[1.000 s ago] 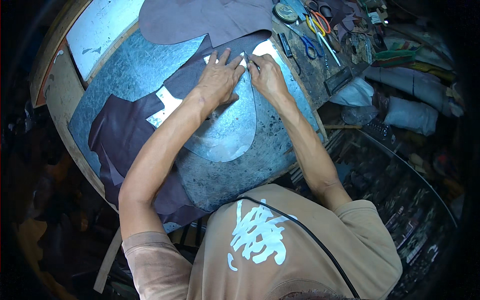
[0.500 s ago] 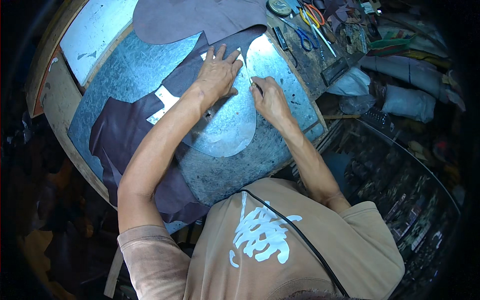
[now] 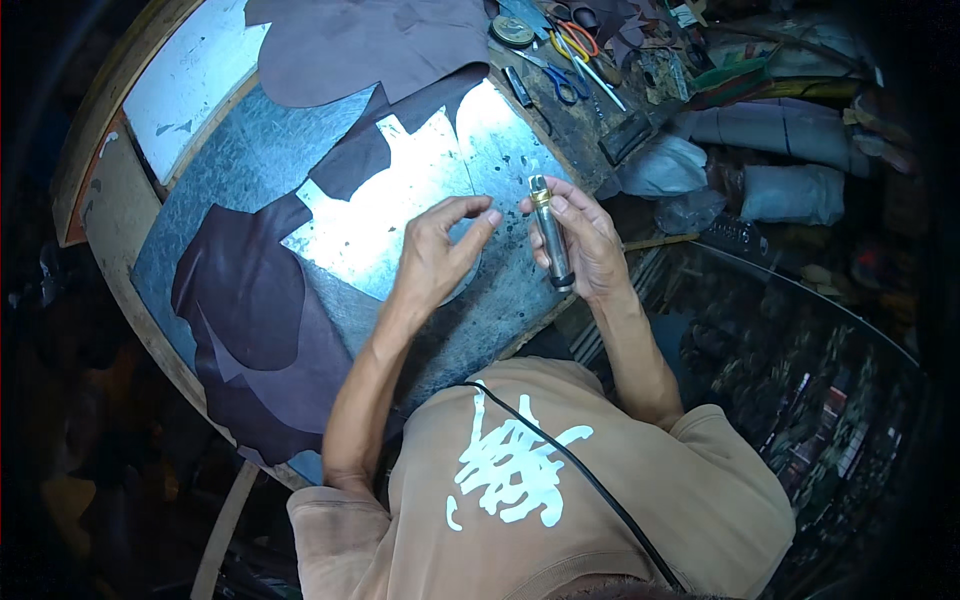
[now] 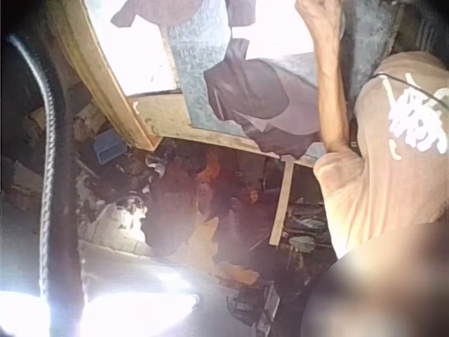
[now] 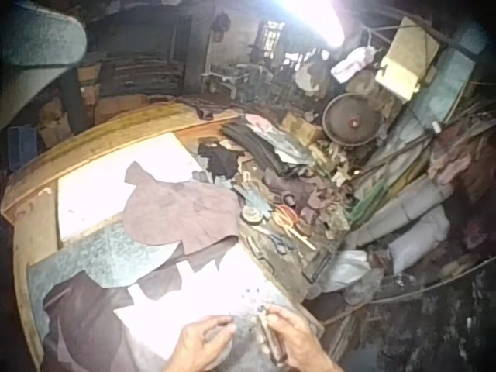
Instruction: Cutting leather pieces using a metal template and a hand knife in a workshop.
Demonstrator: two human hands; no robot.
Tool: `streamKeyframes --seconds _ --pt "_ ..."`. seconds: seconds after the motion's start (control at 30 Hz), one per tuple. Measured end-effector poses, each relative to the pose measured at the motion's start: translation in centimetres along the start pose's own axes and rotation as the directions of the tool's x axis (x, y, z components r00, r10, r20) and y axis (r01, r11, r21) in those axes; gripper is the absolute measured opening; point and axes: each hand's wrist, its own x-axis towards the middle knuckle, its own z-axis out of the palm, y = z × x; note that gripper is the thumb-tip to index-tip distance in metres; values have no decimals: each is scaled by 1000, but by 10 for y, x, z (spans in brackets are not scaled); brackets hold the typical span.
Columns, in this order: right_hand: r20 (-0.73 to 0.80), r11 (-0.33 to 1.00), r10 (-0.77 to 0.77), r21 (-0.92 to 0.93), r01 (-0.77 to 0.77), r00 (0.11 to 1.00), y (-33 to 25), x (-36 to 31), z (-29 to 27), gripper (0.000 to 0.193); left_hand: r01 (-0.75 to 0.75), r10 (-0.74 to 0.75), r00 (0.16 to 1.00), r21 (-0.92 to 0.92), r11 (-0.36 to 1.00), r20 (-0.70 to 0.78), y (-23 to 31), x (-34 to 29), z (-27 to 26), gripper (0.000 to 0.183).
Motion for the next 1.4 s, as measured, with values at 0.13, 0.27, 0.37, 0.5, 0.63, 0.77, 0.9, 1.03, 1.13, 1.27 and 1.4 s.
streamKeyframes --seconds 0.13,0.27,0.37,0.5,0.63,0.77,0.9,1.03,1.13,1.27,1.4 --pt "33 1000 -12 24 11 999 0 -13 3 38 -9 7 1000 -176 984 -14 11 -15 16 29" --pt "47 1000 -3 16 2 999 2 -21 2 38 -35 38 999 -216 976 8 18 -20 20 28" --pt "53 1000 -8 26 7 999 1 -26 3 38 -56 60 998 -241 969 12 19 -24 22 28" --pt "51 1000 -13 4 13 999 2 -32 4 37 -58 59 998 -222 973 -2 20 -29 26 27" --pt "49 1000 -12 -2 12 999 2 -37 4 37 -58 60 998 -213 975 3 22 -33 29 28" --pt "55 1000 -9 -5 9 998 5 -37 3 38 -48 49 999 -249 967 -3 21 -36 29 28" --pt "52 1000 13 1 -13 999 12 -33 -1 36 -50 49 999 -68 996 -12 15 -41 27 34" --pt "-37 980 110 -165 -115 993 48 -22 -21 31 -131 212 975 616 777 -60 -40 -57 22 60" --pt "-150 925 188 -304 -226 971 83 -18 -32 33 -73 109 994 742 666 0 -61 -66 20 83" --pt "-208 959 148 -209 -192 967 106 -15 -18 32 -42 0 998 749 661 55 -76 -66 24 95" --pt "-260 978 191 -36 -207 947 96 -5 -10 26 -50 0 998 757 651 67 -81 -67 28 95"
